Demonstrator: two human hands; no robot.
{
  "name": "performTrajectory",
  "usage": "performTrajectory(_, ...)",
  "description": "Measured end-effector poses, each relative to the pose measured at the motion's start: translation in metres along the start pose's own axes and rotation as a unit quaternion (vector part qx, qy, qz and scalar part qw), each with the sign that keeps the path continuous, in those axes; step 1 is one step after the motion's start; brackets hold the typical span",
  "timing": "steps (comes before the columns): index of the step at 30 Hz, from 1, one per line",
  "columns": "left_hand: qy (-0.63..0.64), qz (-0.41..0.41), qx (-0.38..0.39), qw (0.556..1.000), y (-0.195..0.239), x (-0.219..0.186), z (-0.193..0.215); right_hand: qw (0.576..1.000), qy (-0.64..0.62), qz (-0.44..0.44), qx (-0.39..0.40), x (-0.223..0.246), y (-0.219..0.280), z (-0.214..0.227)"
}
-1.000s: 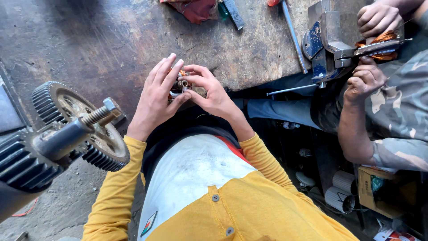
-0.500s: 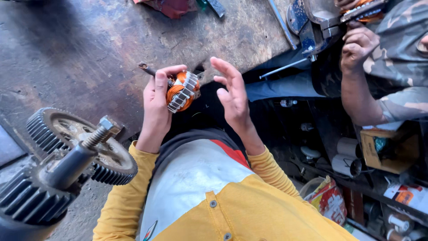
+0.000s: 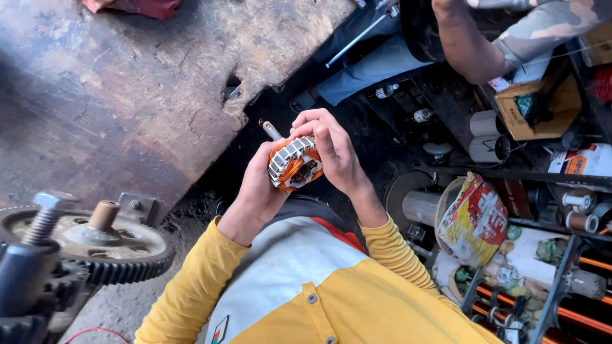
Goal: The person inserts white insulating strips into the slots of an electrical stator by hand while sitting at a workbench.
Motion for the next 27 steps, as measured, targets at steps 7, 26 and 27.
performTrajectory(7,-0.023,0.059,-0.015,0.998,0.003,0.046,-0.005,0.993,-0.040,-0.071,-0.086,-0.014,0.060,0.003)
performTrajectory(26,-0.160,0.336,0.077,0.925,0.036,0.323,-0.044,0.906,-0.250,-0.051,-0.337,0.000,0.413,0.003)
performTrajectory(27,-0.191,0.374,0.123,0.899,0.036,0.334,-0.054,0.898,-0.258,-0.070,-0.350,-0.002,0.430,0.006)
Point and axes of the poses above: each hand's wrist, its own y-axis away from the middle knuckle, its own z-axis out of the back of the hand, x = y × z, the point moved 5 cm from there along -y, towards the middle knuckle, and after that the axes turned 15 degrees about x, right-handed, at the moved point
